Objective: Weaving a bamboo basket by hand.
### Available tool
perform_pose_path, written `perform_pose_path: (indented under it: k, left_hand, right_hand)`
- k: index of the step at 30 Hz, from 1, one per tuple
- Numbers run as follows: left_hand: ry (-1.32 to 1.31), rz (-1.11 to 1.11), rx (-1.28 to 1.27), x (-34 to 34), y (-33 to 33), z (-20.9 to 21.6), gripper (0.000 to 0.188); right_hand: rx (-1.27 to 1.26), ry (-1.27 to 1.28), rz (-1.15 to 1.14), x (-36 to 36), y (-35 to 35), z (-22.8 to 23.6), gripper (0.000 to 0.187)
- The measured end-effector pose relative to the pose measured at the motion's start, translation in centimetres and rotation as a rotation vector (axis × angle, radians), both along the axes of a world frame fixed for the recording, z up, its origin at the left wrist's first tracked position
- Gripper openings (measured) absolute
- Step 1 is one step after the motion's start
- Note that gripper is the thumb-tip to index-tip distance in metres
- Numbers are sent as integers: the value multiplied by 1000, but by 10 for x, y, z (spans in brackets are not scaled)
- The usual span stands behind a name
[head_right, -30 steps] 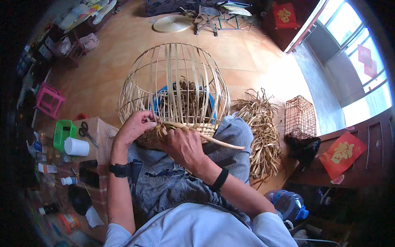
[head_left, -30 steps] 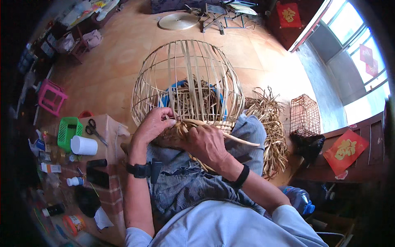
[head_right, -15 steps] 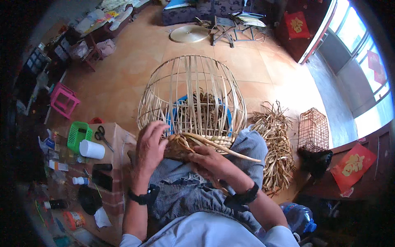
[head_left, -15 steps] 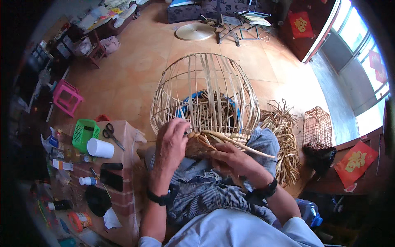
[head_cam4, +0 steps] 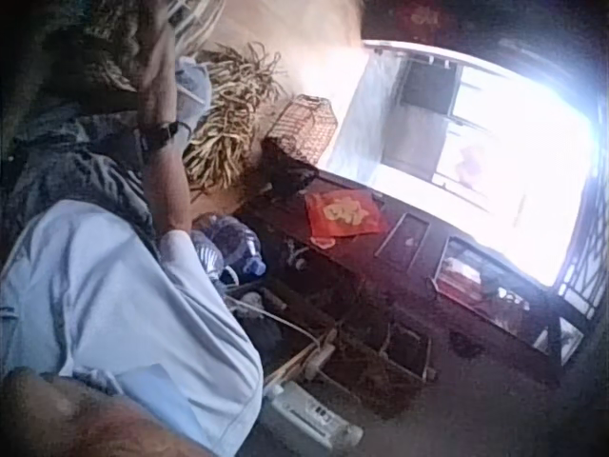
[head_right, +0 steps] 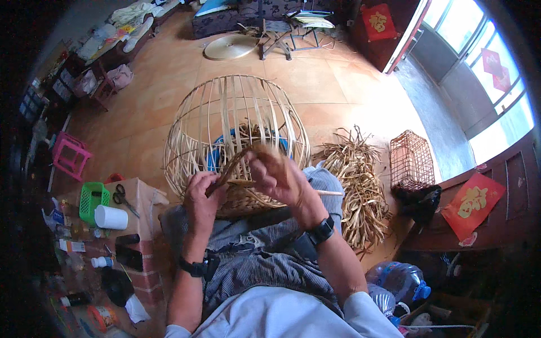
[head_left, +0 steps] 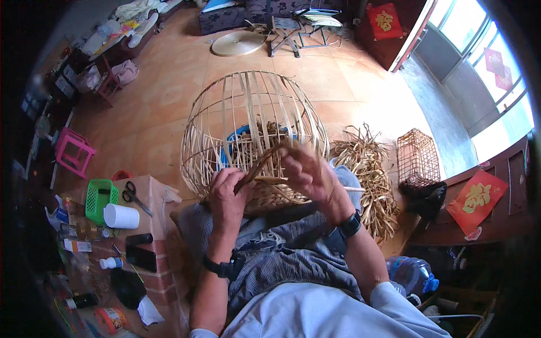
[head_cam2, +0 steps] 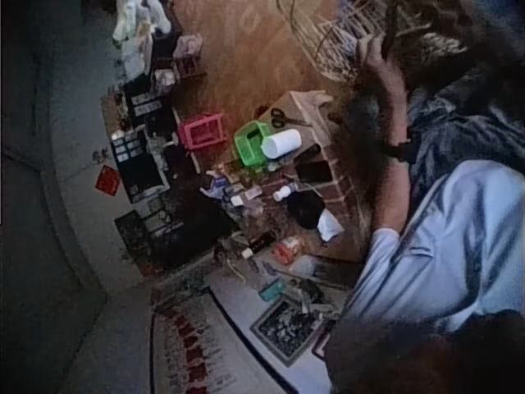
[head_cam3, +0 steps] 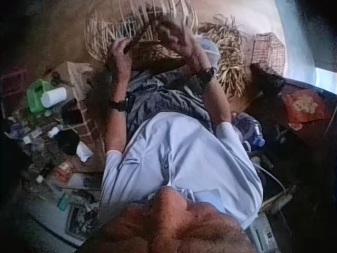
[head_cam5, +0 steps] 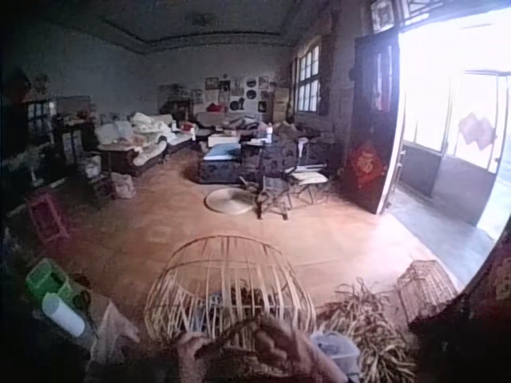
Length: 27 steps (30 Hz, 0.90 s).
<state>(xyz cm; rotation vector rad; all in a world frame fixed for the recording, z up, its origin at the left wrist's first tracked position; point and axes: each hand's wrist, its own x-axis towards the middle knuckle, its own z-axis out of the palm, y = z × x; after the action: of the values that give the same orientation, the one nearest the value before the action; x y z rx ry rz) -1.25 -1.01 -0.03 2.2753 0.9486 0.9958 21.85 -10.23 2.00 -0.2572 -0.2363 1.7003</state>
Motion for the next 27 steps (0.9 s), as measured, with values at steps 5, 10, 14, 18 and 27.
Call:
perform_pose_path:
  k: [5, 10, 14, 18, 27]
  left_hand:
    - [-20, 27, -105, 1, 2, -2, 29]
    - [-40, 10, -98, -1, 5, -6, 28]
    - [4, -13, -92, -8, 7, 3, 25]
    - [24, -4, -68, -4, 7, 3, 24]
    - [35, -10, 9, -8, 10, 1, 30]
  right_hand:
    - [54, -404, -205, 5, -3, -11, 35]
    - [-82, -1148, -144, -43, -1, 1, 37]
    - [-135, -1246, -315, -64, 25, -4, 33]
    - [-236, -1079, -326, -52, 33, -7, 32]
    - [-212, -890, -306, -40, 50, 11, 29]
